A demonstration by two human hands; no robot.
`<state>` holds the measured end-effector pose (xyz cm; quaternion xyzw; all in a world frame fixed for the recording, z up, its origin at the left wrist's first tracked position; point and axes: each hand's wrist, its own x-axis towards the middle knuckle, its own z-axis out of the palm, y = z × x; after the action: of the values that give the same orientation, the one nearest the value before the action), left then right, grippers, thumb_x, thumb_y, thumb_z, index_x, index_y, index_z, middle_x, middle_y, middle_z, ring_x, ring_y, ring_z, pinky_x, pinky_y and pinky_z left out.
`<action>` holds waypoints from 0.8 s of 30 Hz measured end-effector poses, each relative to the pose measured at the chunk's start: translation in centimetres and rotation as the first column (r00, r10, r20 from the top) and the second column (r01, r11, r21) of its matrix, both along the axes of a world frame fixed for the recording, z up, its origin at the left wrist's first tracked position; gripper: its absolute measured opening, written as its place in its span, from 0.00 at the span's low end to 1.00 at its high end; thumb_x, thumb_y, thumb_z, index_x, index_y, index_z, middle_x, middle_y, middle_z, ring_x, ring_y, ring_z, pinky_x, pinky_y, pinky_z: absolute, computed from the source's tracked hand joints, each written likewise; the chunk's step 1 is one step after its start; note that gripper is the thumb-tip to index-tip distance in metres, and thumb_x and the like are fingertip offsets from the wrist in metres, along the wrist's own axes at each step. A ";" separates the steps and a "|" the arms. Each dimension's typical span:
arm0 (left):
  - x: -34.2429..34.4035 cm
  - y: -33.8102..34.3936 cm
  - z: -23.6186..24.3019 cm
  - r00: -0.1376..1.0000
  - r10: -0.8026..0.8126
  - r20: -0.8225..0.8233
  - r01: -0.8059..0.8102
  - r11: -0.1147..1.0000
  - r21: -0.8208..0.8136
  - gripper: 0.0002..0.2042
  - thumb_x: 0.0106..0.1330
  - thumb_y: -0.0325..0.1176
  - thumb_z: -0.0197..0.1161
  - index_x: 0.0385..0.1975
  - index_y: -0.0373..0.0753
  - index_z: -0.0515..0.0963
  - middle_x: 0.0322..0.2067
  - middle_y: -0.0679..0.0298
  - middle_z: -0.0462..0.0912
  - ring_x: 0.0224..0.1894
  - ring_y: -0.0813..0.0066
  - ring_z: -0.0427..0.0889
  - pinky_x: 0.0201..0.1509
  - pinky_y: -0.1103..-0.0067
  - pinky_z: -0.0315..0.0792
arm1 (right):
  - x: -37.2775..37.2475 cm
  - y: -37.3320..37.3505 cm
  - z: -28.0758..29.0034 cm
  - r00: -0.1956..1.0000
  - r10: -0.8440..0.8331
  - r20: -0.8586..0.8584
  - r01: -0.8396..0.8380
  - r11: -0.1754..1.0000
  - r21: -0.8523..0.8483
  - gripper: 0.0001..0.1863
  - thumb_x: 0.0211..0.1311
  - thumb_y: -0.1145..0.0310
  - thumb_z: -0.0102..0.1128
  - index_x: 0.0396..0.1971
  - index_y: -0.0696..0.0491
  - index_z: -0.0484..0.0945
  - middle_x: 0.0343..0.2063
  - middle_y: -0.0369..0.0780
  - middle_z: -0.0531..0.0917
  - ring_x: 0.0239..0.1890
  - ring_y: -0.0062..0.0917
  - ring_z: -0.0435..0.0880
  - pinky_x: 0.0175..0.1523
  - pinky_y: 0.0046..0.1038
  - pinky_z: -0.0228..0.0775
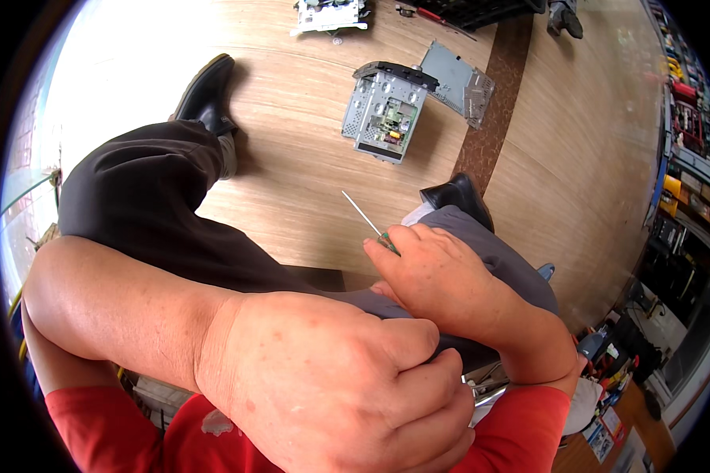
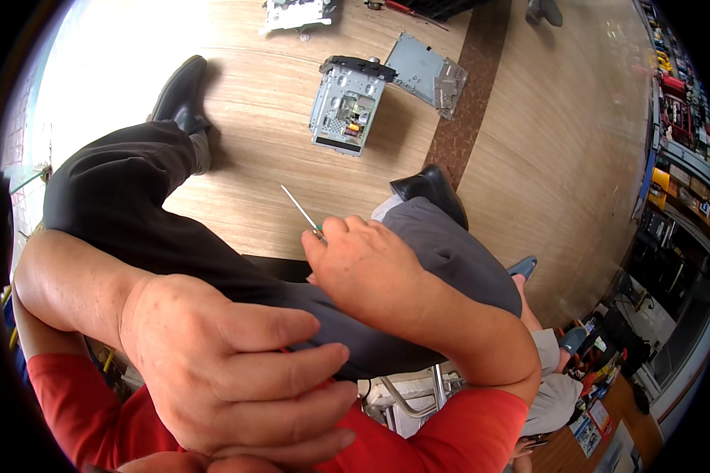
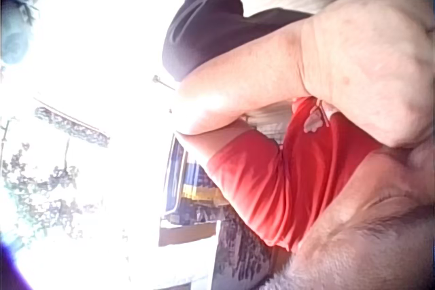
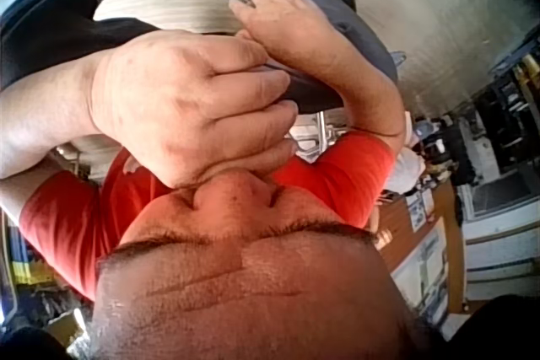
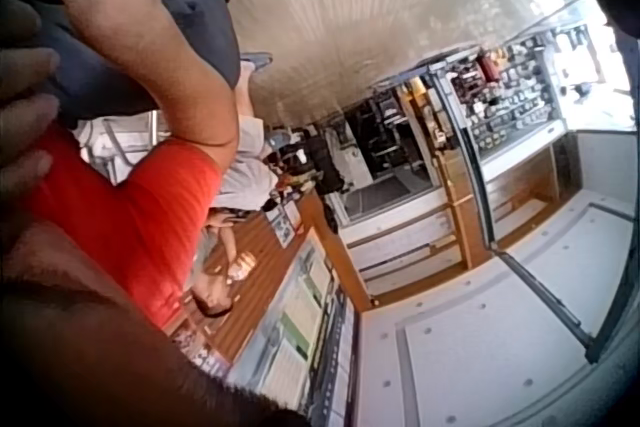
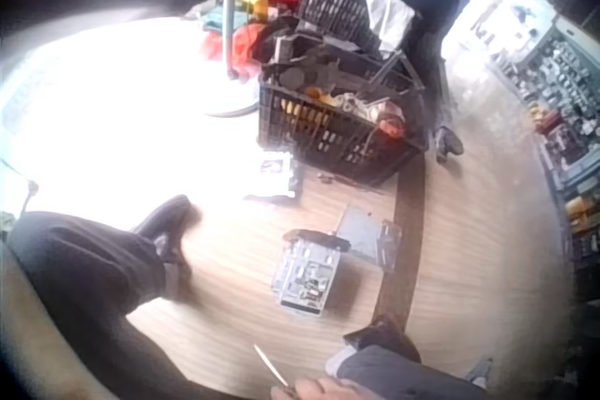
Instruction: The person repairs an electronic component by using a screwdriver to reassemble its casing on the floor.
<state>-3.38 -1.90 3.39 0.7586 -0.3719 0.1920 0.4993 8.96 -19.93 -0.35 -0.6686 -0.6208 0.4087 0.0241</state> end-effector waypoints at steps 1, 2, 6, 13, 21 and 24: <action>0.1 -0.1 0.0 1.000 0.000 0.000 0.000 1.000 0.000 0.13 0.65 0.36 0.58 0.42 0.38 0.86 0.40 0.57 0.87 0.41 0.62 0.88 0.43 0.70 0.81 | 0.0 0.0 0.0 1.000 0.003 0.001 -0.003 1.000 0.002 0.19 0.64 0.61 0.67 0.48 0.58 0.79 0.40 0.46 0.82 0.48 0.40 0.83 0.53 0.39 0.77; 0.4 -0.2 -0.1 0.999 0.023 0.024 -0.023 1.000 -0.019 0.13 0.65 0.36 0.58 0.42 0.38 0.86 0.40 0.57 0.87 0.40 0.62 0.88 0.43 0.70 0.81 | 0.0 0.0 0.0 1.000 0.003 0.001 -0.003 1.000 0.002 0.19 0.64 0.61 0.67 0.48 0.58 0.79 0.40 0.46 0.82 0.48 0.40 0.83 0.53 0.39 0.77; 0.7 -0.2 -0.1 0.998 0.028 0.049 -0.027 0.999 -0.024 0.14 0.65 0.36 0.58 0.42 0.38 0.86 0.40 0.57 0.87 0.40 0.62 0.88 0.43 0.70 0.82 | 0.0 -0.2 -0.1 1.000 0.005 0.012 -0.005 1.000 0.006 0.19 0.64 0.61 0.67 0.48 0.58 0.79 0.40 0.46 0.82 0.48 0.40 0.83 0.53 0.38 0.77; -0.8 -4.1 -1.3 0.931 0.361 0.050 -0.339 0.908 -0.248 0.14 0.56 0.37 0.64 0.37 0.36 0.86 0.38 0.56 0.86 0.41 0.62 0.86 0.46 0.71 0.81 | 0.0 -0.1 -0.1 1.000 -0.007 0.004 0.007 1.000 -0.003 0.19 0.64 0.60 0.67 0.47 0.58 0.79 0.40 0.46 0.82 0.48 0.40 0.83 0.53 0.39 0.77; 0.4 0.1 -0.1 0.998 0.043 0.037 -0.041 0.999 -0.035 0.14 0.66 0.36 0.57 0.43 0.38 0.86 0.41 0.57 0.87 0.41 0.61 0.88 0.43 0.69 0.82 | 0.1 0.3 0.0 1.000 0.007 -0.014 -0.008 0.997 -0.071 0.22 0.65 0.61 0.67 0.54 0.58 0.77 0.43 0.47 0.81 0.49 0.41 0.82 0.55 0.39 0.75; 0.5 0.3 -0.1 0.999 0.020 0.032 -0.019 0.999 -0.030 0.15 0.66 0.36 0.56 0.43 0.38 0.86 0.41 0.57 0.87 0.41 0.61 0.88 0.43 0.69 0.82 | 0.1 0.4 0.0 0.999 0.010 -0.031 -0.014 0.991 -0.131 0.26 0.65 0.62 0.67 0.60 0.59 0.76 0.45 0.48 0.79 0.51 0.43 0.81 0.57 0.40 0.74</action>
<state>-2.91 -1.60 3.24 0.7513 -0.3698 0.2147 0.5026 9.09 -19.55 -0.38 -0.6589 -0.5961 0.4586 -0.0130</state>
